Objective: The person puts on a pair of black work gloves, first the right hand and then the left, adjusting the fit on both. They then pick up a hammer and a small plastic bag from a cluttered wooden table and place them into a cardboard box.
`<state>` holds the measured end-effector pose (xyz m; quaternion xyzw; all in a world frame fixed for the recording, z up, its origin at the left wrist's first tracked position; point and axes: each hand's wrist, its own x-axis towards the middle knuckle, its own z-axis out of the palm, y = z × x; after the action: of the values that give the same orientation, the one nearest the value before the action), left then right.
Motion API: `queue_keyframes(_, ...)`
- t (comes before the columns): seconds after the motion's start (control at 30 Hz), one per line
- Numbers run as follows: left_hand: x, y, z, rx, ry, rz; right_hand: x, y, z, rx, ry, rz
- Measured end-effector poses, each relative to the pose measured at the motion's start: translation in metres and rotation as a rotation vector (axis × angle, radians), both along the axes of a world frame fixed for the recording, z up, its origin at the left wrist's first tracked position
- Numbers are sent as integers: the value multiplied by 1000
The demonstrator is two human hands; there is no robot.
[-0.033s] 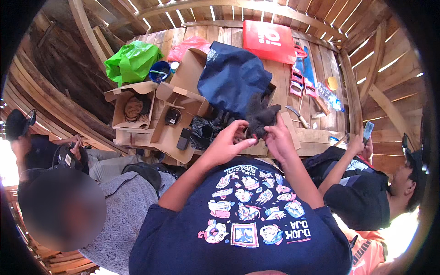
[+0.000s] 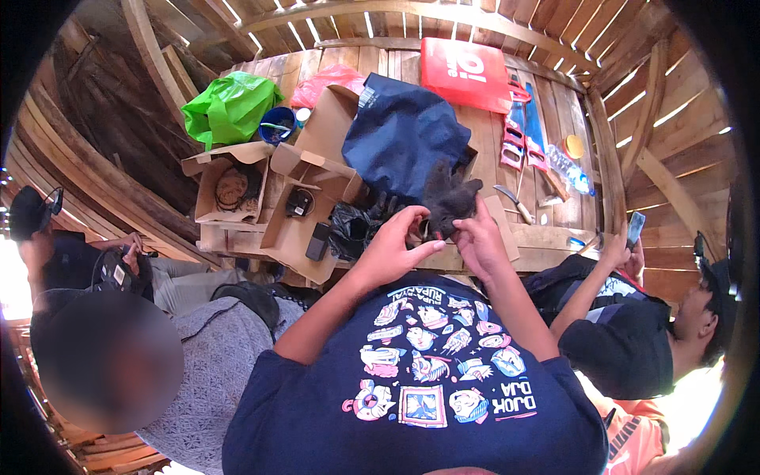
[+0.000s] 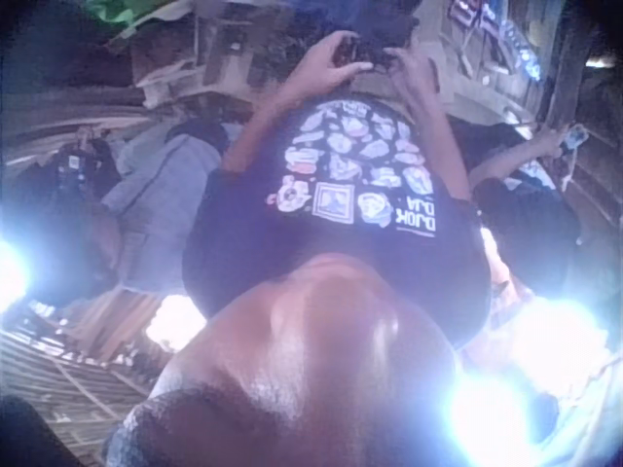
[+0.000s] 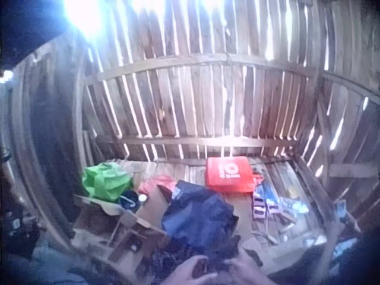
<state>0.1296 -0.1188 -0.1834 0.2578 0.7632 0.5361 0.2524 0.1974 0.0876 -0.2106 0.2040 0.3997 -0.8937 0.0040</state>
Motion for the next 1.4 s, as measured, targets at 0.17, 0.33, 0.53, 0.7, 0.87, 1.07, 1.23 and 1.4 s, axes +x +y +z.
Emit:
queue_keyframes(0.17,-9,-2,-18,-100,590,279,-8,-3,0,3,66,23)
queue_keyframes(0.33,-11,-15,-25,340,-402,274,-5,4,-8,392,-138,316)
queue_keyframes(0.53,-8,-14,-28,457,-572,386,3,-17,15,983,-198,326)
queue_keyframes(0.7,-5,-15,-31,393,-594,312,1,-38,38,1431,360,270)
queue_keyframes(0.87,3,-13,-28,470,-503,181,1,-35,26,1435,344,245)
queue_keyframes(1.07,-7,-24,-21,405,-599,69,-5,-18,28,867,75,371)
queue_keyframes(1.23,-20,-38,-36,647,-789,205,-19,6,41,529,-72,145)
queue_keyframes(1.4,-28,-41,-30,652,-773,281,-38,32,37,564,10,205)
